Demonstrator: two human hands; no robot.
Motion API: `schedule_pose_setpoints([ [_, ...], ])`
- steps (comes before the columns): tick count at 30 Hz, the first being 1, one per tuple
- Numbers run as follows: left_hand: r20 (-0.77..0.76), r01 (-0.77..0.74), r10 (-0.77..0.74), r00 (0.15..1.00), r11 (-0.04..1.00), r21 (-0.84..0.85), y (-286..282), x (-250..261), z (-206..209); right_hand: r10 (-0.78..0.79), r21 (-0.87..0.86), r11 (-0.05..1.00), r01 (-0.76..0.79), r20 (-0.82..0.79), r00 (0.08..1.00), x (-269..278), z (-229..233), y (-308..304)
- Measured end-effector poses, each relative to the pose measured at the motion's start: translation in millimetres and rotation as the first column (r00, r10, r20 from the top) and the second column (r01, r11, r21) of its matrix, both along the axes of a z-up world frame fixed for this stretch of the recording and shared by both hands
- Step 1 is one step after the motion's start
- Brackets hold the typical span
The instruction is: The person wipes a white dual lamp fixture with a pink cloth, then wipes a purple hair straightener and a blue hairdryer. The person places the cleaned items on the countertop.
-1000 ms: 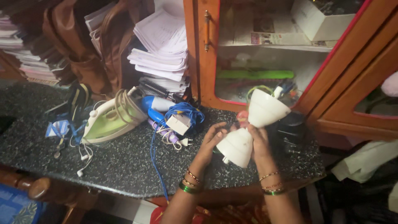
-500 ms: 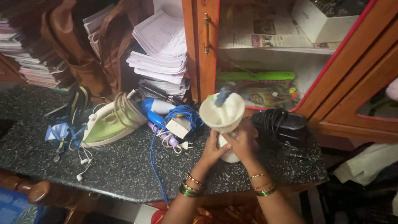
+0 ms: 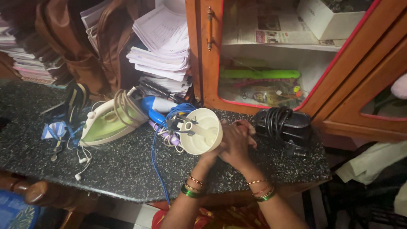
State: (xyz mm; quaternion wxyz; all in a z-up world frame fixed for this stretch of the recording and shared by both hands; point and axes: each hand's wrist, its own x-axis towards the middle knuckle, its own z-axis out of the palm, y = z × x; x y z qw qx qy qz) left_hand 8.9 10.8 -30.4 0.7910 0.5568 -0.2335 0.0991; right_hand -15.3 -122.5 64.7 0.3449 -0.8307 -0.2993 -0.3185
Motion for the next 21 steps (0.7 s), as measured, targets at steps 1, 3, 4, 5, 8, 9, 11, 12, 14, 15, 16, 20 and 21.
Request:
schedule_pose_setpoints([
  [1,0.078,0.033,-0.030,0.996,0.999,-0.043,1.3,-1.6,4.6,0.043,0.020,0.999,-0.043,0.009,0.999,-1.2,-0.1,-1.1],
  [3,-0.001,0.010,-0.010,1.000,0.998,0.057,-2.8,2.9,11.9,0.045,0.057,0.997,-0.047,0.041,0.998,-4.2,-2.4,-1.5],
  [4,-0.039,0.001,0.004,0.999,0.994,0.108,-3.6,4.6,13.3,0.047,0.075,0.996,-0.051,0.058,0.997,-6.0,-4.9,-1.8],
  [5,0.016,-0.021,0.019,1.000,0.990,0.138,-4.2,5.0,12.7,0.064,0.123,0.990,-0.074,0.079,0.995,-8.1,-8.7,-2.7],
  [8,0.006,0.046,-0.047,0.999,0.998,0.035,-6.5,7.4,9.8,0.059,0.235,0.967,-0.094,0.150,0.987,-13.5,-24.4,-7.0],
  [9,-0.097,0.140,-0.154,0.983,0.981,-0.135,-6.9,8.7,10.3,0.023,0.254,0.965,-0.069,0.178,0.984,-13.8,-30.2,-6.6],
  [11,-0.101,0.121,-0.141,0.985,0.976,-0.183,-6.1,7.4,13.7,-0.012,0.204,0.978,-0.037,0.232,0.973,-14.5,-40.5,-4.1],
  [12,-0.004,0.015,-0.016,1.000,0.998,-0.062,-3.2,3.9,16.6,-0.008,0.135,0.991,-0.028,0.259,0.966,-15.1,-44.4,-2.5],
  [14,0.012,-0.074,0.075,0.997,0.995,-0.061,-2.0,-2.0,25.6,-0.005,0.077,0.997,-0.017,0.270,0.963,-14.8,-47.2,-2.5],
  [15,-0.084,-0.054,0.041,0.996,0.984,-0.170,-2.2,-5.7,29.5,-0.008,0.090,0.996,-0.016,0.252,0.968,-16.7,-48.0,-3.4],
  [16,-0.174,-0.046,-0.004,0.985,0.960,-0.278,-2.4,-7.7,33.3,-0.010,0.103,0.995,-0.014,0.233,0.972,-16.4,-47.4,-4.1],
  [20,-0.095,-0.059,0.026,0.995,0.926,-0.374,-2.3,-7.4,42.3,-0.100,0.240,0.968,0.070,0.115,0.988,-10.4,-41.3,-11.5],
  [21,-0.102,-0.075,0.039,0.994,0.926,-0.371,-2.0,-7.9,41.7,-0.110,0.294,0.951,0.094,0.039,0.993,-8.5,-41.7,-13.2],
])
